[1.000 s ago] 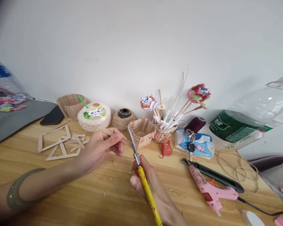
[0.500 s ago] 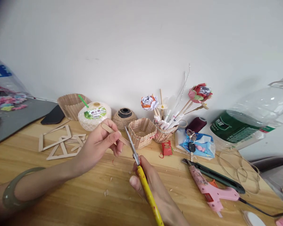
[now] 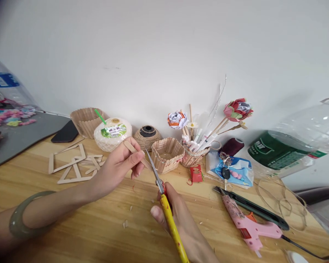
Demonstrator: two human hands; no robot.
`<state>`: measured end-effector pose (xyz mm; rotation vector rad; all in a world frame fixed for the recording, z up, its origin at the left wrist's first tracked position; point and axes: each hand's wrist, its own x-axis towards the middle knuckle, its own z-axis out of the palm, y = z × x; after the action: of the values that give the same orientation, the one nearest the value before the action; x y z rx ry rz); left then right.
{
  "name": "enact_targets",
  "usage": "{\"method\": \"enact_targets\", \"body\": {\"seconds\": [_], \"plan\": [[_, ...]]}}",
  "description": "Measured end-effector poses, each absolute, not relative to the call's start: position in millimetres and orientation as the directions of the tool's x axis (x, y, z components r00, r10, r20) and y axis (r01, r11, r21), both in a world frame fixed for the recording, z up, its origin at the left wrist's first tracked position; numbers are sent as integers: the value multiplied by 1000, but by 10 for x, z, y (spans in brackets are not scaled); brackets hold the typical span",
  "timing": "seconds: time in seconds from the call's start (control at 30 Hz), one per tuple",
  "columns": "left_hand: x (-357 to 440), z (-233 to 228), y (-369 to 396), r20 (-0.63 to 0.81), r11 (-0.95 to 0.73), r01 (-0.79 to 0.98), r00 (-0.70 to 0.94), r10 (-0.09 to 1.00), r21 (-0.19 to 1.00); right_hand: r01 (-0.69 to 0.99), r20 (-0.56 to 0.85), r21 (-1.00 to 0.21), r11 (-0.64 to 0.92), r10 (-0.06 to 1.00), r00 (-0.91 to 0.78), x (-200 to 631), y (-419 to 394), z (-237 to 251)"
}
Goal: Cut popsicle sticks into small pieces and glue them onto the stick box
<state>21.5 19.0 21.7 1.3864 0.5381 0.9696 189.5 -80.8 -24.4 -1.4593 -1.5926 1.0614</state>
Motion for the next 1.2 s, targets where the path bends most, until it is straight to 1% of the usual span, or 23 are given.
{"method": "enact_targets", "body": {"seconds": [0.23, 0.4, 0.5, 0.6, 0.7, 0.83, 0.97, 1.07, 1.2], "plan": [[212, 211, 202, 238, -131, -233, 525, 817, 964, 397, -5, -916, 53, 990, -143, 1872, -775, -227], [214, 211, 220, 240, -121, -254, 516, 822, 960, 343, 23, -937, 64, 993, -120, 1852, -730, -294], [215, 205, 231, 244, -84, -320, 503, 829, 944, 285, 41, -956, 75, 992, -122, 1863, -723, -356], [212, 202, 234, 231, -8, -400, 513, 826, 917, 219, 91, -968, 120, 986, -137, 1868, -739, -361], [212, 198, 223, 203, 52, -424, 533, 822, 904, 189, 115, -972, 141, 983, -145, 1843, -750, -294], [230, 177, 203, 174, 71, -411, 526, 832, 909, 155, 127, -977, 145, 985, -120, 1801, -740, -215], [244, 155, 193, 179, 63, -410, 524, 832, 910, 142, 119, -980, 136, 986, -120, 1808, -735, -243], [242, 143, 176, 170, 48, -368, 537, 826, 929, 170, 113, -977, 131, 987, -110, 1831, -736, -289], [247, 109, 142, 170, 11, -303, 563, 809, 953, 215, 146, -963, 164, 985, -96, 1852, -733, -325]]}}
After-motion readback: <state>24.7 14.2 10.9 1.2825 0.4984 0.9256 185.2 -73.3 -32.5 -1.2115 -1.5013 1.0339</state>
